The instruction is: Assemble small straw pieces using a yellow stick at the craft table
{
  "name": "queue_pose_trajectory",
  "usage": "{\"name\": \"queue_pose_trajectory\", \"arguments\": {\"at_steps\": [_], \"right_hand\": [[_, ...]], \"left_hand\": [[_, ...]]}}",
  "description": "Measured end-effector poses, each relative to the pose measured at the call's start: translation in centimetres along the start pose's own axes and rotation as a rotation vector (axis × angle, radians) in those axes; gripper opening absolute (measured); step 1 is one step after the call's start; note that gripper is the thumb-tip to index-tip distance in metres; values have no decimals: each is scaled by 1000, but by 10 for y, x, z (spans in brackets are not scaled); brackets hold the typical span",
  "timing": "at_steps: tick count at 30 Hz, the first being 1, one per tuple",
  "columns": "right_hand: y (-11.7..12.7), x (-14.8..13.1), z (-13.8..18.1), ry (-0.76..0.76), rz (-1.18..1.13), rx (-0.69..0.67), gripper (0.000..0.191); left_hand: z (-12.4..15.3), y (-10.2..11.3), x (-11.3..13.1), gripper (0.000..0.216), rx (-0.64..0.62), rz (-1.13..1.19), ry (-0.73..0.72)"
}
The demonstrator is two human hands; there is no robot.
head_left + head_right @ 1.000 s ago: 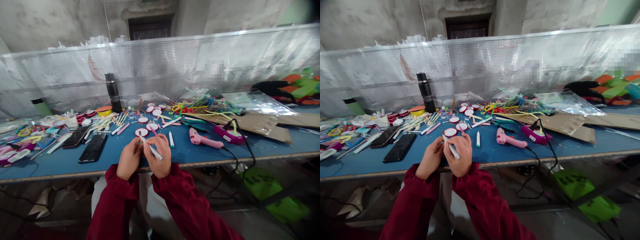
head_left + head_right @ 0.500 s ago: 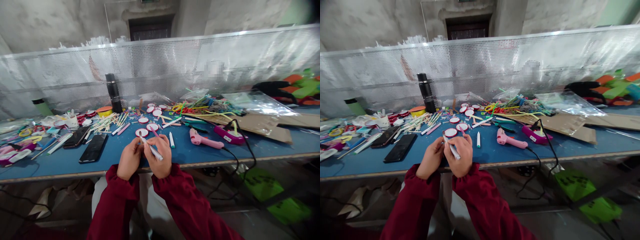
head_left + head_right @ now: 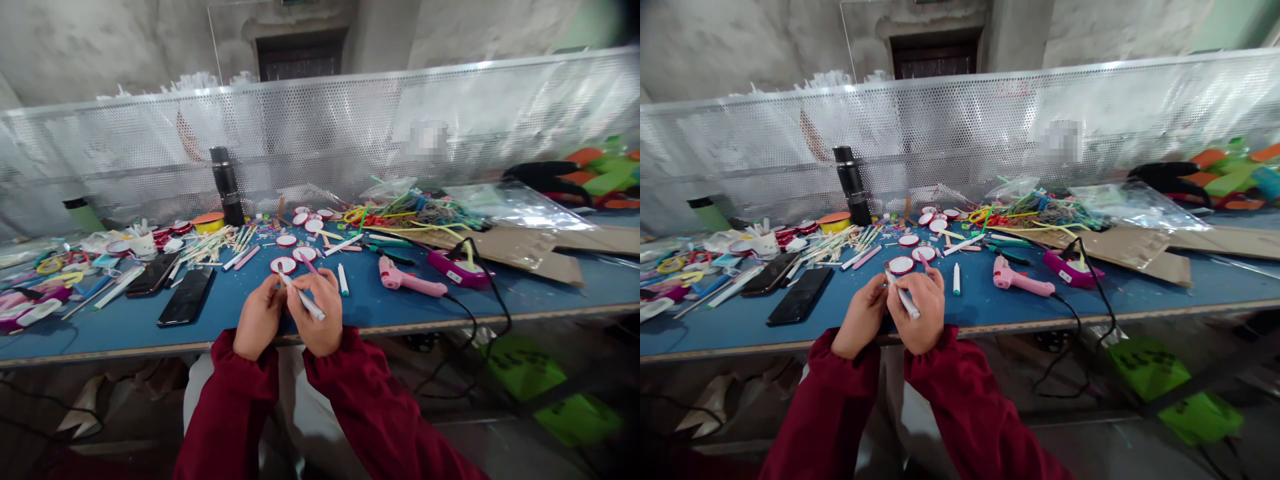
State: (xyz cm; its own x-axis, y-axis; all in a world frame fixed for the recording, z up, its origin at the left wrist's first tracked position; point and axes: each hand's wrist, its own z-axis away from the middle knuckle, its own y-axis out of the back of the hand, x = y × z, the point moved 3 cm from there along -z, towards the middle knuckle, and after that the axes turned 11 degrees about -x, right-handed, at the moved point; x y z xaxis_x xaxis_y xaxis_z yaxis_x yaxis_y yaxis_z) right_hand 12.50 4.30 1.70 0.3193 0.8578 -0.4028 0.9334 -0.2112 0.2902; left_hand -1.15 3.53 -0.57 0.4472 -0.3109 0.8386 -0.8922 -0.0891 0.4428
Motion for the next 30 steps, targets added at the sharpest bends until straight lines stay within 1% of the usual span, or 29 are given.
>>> {"name": "queue_pose_trajectory", "arguments": {"at_steps": [7, 10, 15, 23, 30], "right_hand": [[2, 2, 0, -5, 5, 40, 10], [2, -1, 0, 19, -10, 28, 10], [0, -1, 0, 9, -1, -1, 10], [2, 0, 1, -1, 1, 38, 11], [0, 0, 1, 3, -4, 2, 10]], "left_hand": [[1, 1, 6, 14, 1, 12, 12], [0, 1, 3, 13, 16, -11, -3], [-1, 1, -1, 14, 8, 15, 0], [0, 1, 6, 15, 2, 30, -4], [-1, 1, -2, 15, 5, 1, -6]]}}
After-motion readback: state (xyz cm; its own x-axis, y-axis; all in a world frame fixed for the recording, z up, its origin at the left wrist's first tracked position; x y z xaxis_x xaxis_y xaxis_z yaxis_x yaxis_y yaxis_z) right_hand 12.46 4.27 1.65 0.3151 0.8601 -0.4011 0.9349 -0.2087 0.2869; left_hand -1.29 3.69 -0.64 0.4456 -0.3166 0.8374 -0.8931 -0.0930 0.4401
